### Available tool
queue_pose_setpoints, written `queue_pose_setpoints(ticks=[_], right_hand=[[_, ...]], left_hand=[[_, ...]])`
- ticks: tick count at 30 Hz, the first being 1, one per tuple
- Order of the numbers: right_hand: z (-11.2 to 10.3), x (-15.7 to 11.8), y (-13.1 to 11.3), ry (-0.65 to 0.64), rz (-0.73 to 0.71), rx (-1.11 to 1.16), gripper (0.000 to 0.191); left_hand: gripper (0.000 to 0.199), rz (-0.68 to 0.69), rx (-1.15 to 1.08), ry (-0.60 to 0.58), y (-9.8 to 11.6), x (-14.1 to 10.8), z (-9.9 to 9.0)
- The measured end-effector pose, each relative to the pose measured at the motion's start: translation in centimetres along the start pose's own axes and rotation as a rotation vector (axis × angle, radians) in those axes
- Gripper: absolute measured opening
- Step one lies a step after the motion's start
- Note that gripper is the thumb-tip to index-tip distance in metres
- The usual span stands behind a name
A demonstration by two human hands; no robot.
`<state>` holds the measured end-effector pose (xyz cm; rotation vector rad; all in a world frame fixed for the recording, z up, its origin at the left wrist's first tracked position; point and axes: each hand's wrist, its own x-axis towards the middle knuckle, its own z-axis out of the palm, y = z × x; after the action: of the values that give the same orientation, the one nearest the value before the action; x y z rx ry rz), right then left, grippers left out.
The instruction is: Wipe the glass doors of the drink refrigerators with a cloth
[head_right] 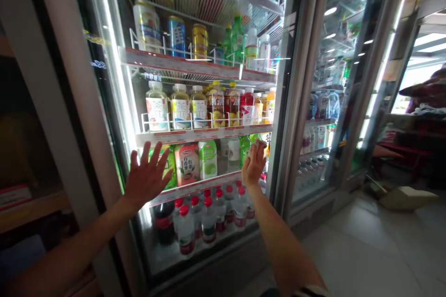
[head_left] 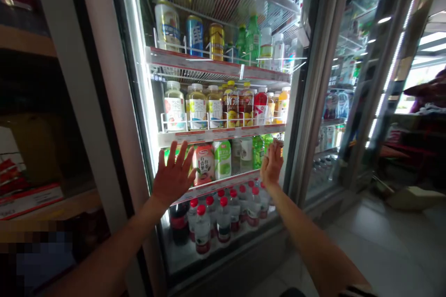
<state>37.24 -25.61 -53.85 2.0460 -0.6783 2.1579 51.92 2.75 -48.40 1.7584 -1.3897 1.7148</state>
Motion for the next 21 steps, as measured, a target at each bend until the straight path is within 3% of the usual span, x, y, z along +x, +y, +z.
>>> queue_pose_setpoints(ticks=[2, 5, 8, 10, 12, 14, 15, 17, 21], right_hand=[[-0.1, 0.2, -1.8, -0.016, -0.079, 0.035, 0.056], [-0.5, -0.9, -5.1, -0.176, -0.331, 0.096, 0.056], [-0.7, -0.6, -5.5, -0.261, -0.476, 0.120, 0.054], [-0.4, 0.8, -4.2, -0.190, -0.364, 0.105, 0.053], [0.2, 2.7, -3.1, -0.064, -0.157, 0.091, 0.054], [0.6, 3.9, -3.3, 0.022, -0.039, 0.085, 0.056], [0.7, 4.0, -4.0, 0.026, -0.047, 0.085, 0.057], [0.6, 3.5, -6.4, -0.049, -0.194, 0.104, 0.059], [0.0, 2.4, -9.5, -0.258, -0.660, 0.169, 0.057]], left_hand=[[0.080, 0.006, 0.002, 0.007, 0.0, 0.0, 0.0], [0.081, 0.013, 0.012, 0.015, 0.0, 0.0, 0.0], [0.080, 0.012, 0.020, 0.014, 0.0, 0.0, 0.0], [0.079, 0.003, 0.018, 0.006, 0.0, 0.0, 0.0], [0.078, -0.003, 0.013, -0.002, 0.0, 0.0, 0.0], [0.077, -0.008, 0.010, -0.001, 0.0, 0.0, 0.0], [0.077, -0.007, 0.010, -0.002, 0.0, 0.0, 0.0], [0.077, -0.004, 0.018, 0.000, 0.1, 0.0, -0.1], [0.077, 0.005, 0.039, 0.016, 0.1, 0.2, -0.2]])
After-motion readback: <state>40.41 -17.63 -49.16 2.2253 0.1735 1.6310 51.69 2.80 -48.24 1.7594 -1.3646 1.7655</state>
